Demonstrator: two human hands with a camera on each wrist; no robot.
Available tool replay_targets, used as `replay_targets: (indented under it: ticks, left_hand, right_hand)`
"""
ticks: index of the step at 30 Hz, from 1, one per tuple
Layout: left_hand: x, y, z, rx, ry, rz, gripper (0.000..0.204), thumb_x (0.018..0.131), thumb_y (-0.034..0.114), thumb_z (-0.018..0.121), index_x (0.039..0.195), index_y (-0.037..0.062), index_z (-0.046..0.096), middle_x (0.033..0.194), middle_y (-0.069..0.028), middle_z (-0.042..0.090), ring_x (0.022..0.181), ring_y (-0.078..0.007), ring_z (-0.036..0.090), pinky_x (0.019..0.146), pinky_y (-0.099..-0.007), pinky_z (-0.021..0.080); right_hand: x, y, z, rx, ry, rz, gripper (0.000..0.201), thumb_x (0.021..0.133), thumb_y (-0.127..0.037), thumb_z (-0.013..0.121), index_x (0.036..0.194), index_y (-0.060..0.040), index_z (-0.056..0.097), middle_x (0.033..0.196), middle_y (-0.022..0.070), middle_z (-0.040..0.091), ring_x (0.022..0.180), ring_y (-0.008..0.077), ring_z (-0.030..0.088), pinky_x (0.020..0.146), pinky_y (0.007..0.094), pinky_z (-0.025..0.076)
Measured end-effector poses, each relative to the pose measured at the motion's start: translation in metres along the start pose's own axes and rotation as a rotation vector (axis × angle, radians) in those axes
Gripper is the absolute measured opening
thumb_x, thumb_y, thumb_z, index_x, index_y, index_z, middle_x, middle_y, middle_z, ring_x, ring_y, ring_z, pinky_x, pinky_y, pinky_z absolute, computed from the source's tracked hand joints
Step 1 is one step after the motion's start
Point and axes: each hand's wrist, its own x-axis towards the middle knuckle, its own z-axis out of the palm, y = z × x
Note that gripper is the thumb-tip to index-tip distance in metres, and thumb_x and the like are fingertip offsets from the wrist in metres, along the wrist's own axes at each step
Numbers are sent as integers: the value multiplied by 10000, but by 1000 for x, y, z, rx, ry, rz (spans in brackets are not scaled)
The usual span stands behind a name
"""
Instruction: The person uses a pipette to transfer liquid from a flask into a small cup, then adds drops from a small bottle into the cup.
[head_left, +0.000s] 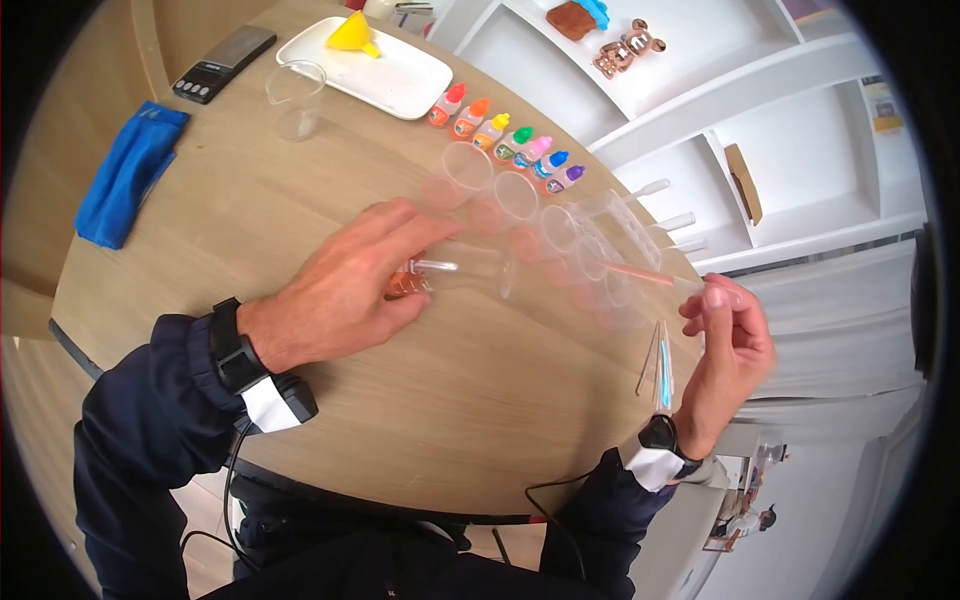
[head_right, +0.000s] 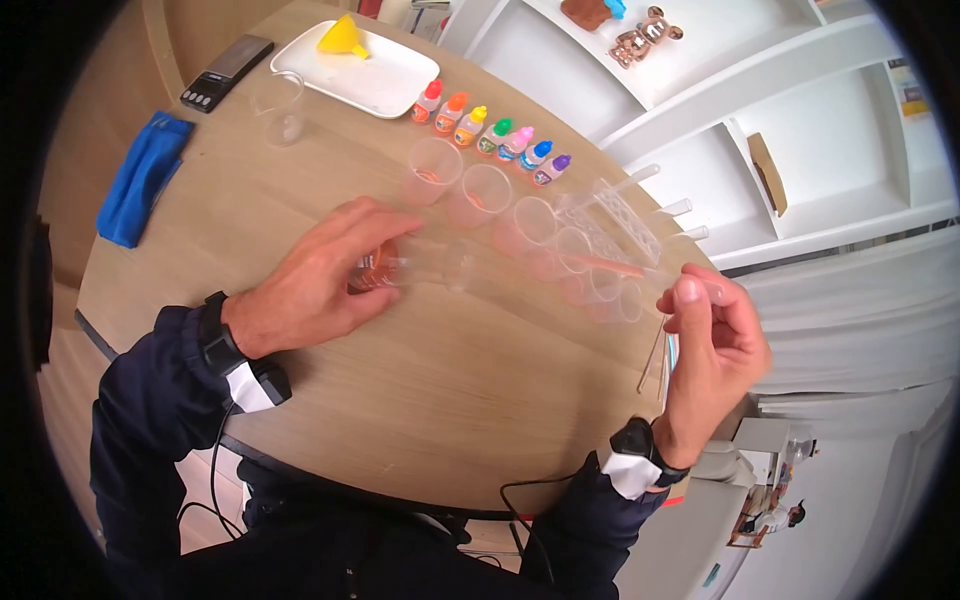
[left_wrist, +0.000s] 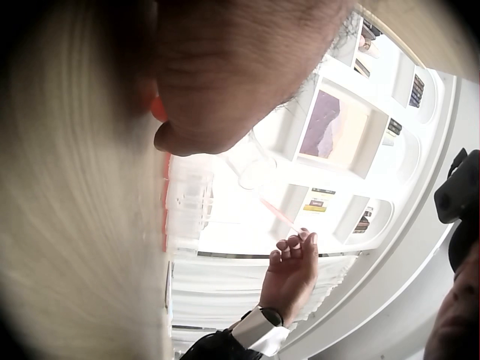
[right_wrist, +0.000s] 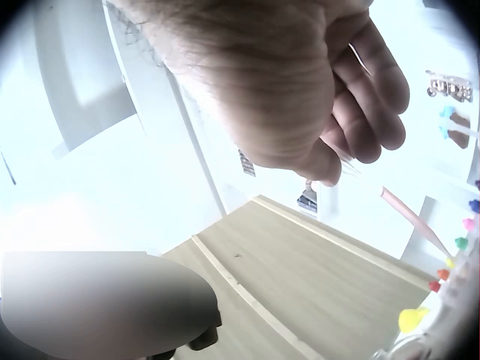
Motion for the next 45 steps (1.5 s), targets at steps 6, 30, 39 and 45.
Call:
replay_targets:
  ticks: [6, 30, 39, 45]
  left_hand:
    - [1, 5, -2, -8, -26, -30, 712, 828, -89, 801, 1494, 67, 602, 1096, -100, 618, 1006, -296, 630, 918, -415, 549]
    - [-1, 2, -1, 38, -14, -14, 674, 832, -73, 778, 1473, 52, 611, 1048, -89, 617, 990, -298, 627, 879, -421, 550]
    - [-1, 2, -2, 34, -23, -8, 678, 842, -61, 759, 1493, 49, 606, 1065, -87, 616, 995, -286, 622, 887, -414, 553]
    - [-2, 1, 0, 38, -23, -3, 676, 847, -45, 760, 1498, 52, 601, 1084, -92, 614, 998, -293, 623, 886, -412, 552]
  right_hand:
    - [11, 34, 3, -72, -10, 40, 170, 1023, -131, 832, 1062, 31, 798, 882, 27, 751, 792, 84, 669, 712, 236, 507]
    - [-20, -16, 14, 145, -160, 16, 188, 982, -114, 853, 1091, 30, 803, 931, 54, 781, 784, 106, 701, 731, 248, 531]
    - [-44, -4, 77, 132, -332, 34, 184, 947, -13, 871, 1118, 20, 812, 994, 42, 787, 816, 75, 689, 753, 238, 551]
    - [-50, 6, 95, 117, -405, -102, 147, 967, -28, 861, 1094, 21, 804, 969, 51, 776, 815, 86, 672, 742, 239, 539]
